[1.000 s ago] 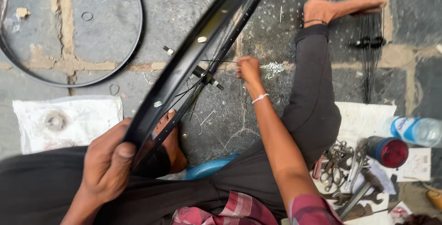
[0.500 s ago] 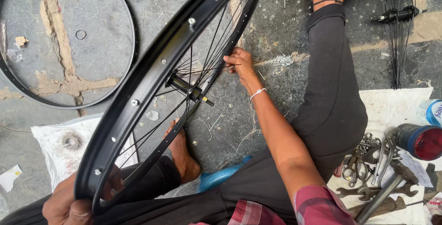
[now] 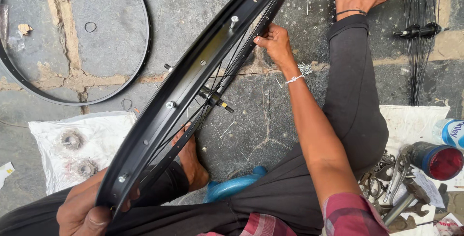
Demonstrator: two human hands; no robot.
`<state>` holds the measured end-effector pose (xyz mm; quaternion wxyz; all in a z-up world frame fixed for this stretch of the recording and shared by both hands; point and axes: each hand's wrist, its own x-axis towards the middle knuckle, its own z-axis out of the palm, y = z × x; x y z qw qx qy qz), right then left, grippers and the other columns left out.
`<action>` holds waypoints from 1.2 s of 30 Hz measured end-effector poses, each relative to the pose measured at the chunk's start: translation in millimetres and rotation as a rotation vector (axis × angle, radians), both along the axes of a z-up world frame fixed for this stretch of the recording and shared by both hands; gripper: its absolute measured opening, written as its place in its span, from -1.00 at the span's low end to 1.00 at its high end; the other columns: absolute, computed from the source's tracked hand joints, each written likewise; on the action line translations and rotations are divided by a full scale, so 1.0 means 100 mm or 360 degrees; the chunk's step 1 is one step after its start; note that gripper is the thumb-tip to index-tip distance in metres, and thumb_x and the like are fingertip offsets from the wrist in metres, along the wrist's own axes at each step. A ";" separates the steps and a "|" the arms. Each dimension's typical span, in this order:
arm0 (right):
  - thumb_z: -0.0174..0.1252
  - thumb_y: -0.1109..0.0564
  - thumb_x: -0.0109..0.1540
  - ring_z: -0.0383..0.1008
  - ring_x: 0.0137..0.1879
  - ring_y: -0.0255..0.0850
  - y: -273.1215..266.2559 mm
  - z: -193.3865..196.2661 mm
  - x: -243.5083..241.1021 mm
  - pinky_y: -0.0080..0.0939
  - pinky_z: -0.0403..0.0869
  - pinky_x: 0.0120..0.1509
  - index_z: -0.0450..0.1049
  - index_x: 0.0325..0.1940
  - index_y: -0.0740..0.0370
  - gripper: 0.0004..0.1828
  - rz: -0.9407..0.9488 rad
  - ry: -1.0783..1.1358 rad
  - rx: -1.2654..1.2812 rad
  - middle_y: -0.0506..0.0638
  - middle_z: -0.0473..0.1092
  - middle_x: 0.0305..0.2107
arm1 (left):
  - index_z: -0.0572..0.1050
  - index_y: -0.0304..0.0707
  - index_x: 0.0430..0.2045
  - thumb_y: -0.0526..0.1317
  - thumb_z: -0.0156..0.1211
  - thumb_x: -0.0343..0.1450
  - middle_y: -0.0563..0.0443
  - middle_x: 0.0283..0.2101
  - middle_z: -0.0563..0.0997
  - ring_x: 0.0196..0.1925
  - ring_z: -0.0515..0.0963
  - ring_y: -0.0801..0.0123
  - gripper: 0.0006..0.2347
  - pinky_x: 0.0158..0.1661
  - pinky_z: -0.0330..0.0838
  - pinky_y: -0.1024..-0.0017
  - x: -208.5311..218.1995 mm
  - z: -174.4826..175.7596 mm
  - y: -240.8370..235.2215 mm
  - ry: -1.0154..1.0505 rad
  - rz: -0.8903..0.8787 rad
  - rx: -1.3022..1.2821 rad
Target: The person is assembling a bicycle wheel by hand. They insert spokes into the hub and rim, then tighten the nipples to secure the spokes in place. The process is repeated for multiple spokes around the wheel.
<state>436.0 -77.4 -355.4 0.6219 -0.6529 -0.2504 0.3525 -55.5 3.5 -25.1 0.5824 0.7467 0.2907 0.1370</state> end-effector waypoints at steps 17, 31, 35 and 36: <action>0.28 0.00 0.38 0.54 -0.15 -0.27 -0.41 2.89 -2.22 -0.32 0.52 -0.05 0.59 0.03 0.33 -0.68 0.0711 0.0246 0.0737 0.05 0.55 -0.22 | 0.45 -0.47 -0.31 0.15 -0.09 0.64 -0.09 -0.29 0.47 -0.23 0.46 0.37 -0.49 -0.18 0.35 0.42 0.55 0.39 -0.26 -0.0265 -0.0008 -0.0198; 0.18 -0.25 0.33 0.27 -0.46 -0.46 -0.29 2.49 -2.85 -0.40 0.34 -0.44 0.32 -0.55 0.22 -0.42 0.0688 0.0393 0.0793 -0.18 0.19 -0.54 | 0.36 -0.44 0.00 0.12 0.04 0.54 -0.01 -0.14 0.46 -0.11 0.44 0.42 -0.52 -0.06 0.34 0.45 0.54 0.40 -0.57 -0.0397 0.0389 0.0435; 0.13 -0.31 0.33 0.31 -0.48 -0.46 -0.32 2.50 -2.82 -0.42 0.42 -0.44 0.35 -0.55 0.19 -0.40 0.0642 0.0286 0.0847 -0.19 0.20 -0.54 | 0.52 -0.20 -0.22 -0.32 0.26 0.33 -0.08 -0.25 0.52 -0.15 0.47 0.16 -0.82 -0.13 0.33 0.29 0.45 0.79 -0.45 -0.0022 -0.0104 0.1891; 0.13 -0.32 0.33 0.29 -0.47 -0.46 -0.31 2.50 -2.82 -0.41 0.43 -0.44 0.35 -0.54 0.20 -0.40 0.0642 0.0327 0.0853 -0.19 0.18 -0.53 | 0.51 -0.21 -0.19 -0.33 0.29 0.32 -0.08 -0.24 0.51 -0.14 0.47 0.14 -0.79 -0.13 0.32 0.26 0.46 0.88 -0.43 0.0089 -0.0255 0.1976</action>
